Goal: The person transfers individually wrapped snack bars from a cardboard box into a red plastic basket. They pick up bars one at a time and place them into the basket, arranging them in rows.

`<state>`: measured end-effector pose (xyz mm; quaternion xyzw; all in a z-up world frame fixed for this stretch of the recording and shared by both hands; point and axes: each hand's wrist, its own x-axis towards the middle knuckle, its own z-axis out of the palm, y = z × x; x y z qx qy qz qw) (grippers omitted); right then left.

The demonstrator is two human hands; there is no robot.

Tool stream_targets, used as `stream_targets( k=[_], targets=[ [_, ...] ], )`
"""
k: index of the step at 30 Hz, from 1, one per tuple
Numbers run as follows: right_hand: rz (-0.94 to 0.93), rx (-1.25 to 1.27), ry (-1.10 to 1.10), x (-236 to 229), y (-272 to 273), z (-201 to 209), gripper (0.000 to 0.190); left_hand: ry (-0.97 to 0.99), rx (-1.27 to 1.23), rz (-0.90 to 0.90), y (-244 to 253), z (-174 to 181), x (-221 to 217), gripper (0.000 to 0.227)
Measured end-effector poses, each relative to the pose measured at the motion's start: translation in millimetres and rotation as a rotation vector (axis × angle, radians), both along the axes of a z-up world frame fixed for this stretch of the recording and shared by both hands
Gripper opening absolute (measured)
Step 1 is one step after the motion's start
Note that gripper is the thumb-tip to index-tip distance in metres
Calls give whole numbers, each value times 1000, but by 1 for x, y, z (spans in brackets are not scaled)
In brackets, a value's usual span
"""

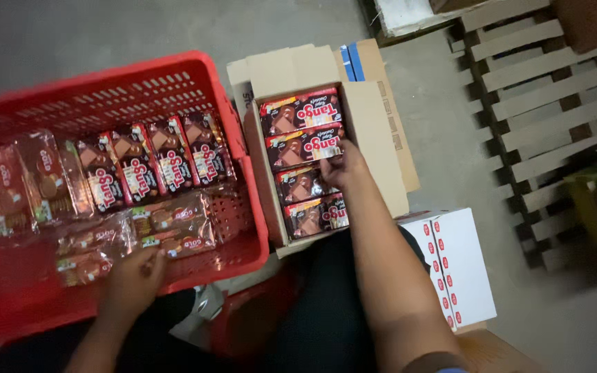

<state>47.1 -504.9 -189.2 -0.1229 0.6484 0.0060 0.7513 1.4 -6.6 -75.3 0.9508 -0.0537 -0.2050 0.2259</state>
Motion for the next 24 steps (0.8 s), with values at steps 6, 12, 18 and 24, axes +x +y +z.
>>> stream_targets(
  k=[6, 12, 18, 24],
  targets=[
    [120, -112, 67, 1, 4, 2, 40, 8, 11, -6, -8, 15, 0, 23],
    [606, -825, -93, -4, 28, 110, 27, -5, -75, -30, -2, 4, 4, 26],
    [487, -1078, -314, -16, 16, 114, 33, -167, -117, -60, -22, 39, -5, 30],
    [9, -803, -486, -69, 77, 223, 40, -361, -234, -109, -19, 47, -8, 17]
  ],
)
